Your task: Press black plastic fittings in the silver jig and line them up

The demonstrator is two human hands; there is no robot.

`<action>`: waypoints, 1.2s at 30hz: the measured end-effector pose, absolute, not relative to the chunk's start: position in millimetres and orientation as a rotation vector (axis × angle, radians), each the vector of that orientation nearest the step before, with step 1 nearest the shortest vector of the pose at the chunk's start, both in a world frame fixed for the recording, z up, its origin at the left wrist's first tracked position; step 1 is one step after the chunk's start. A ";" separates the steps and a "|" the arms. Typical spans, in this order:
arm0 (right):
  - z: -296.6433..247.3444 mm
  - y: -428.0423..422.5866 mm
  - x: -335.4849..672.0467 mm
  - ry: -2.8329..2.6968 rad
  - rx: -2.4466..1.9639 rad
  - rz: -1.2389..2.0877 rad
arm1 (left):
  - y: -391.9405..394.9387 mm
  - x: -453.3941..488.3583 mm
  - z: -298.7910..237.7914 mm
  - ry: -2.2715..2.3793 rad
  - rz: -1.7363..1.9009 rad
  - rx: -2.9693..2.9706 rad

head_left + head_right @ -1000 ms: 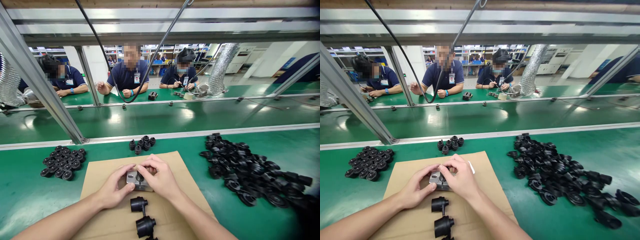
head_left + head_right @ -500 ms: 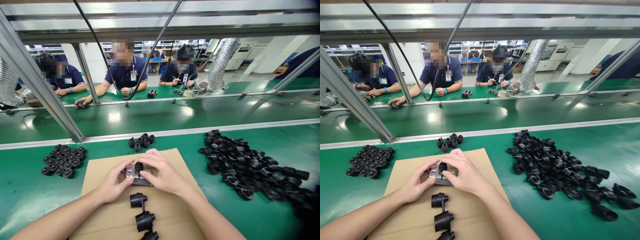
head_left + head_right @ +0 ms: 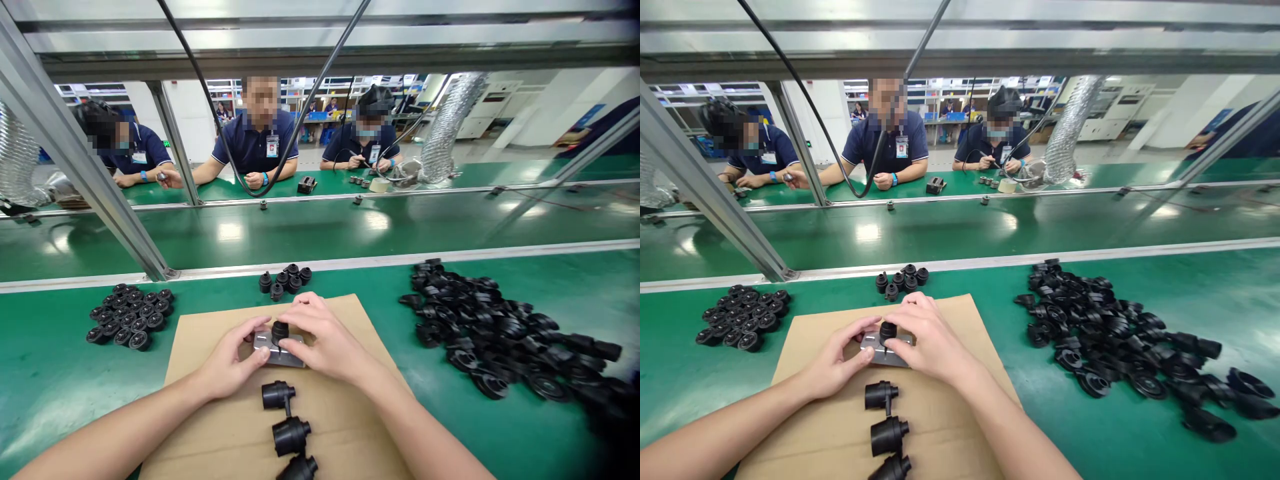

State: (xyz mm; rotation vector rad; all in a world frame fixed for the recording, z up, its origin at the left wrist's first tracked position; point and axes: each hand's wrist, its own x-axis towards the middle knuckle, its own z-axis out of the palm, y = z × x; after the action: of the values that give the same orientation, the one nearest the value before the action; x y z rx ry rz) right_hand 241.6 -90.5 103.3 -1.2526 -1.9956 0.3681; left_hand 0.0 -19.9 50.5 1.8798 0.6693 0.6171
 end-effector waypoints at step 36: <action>105.6 -113.3 308.9 -1.946 -2.047 0.573 | -20.8 -2.2 45.7 0.542 0.632 2.040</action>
State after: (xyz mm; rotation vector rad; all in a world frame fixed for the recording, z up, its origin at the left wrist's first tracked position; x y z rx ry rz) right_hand 308.9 -113.3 105.6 -2.0472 -1.9463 0.5727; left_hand -2.2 -20.8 45.7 2.0395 0.5418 0.6318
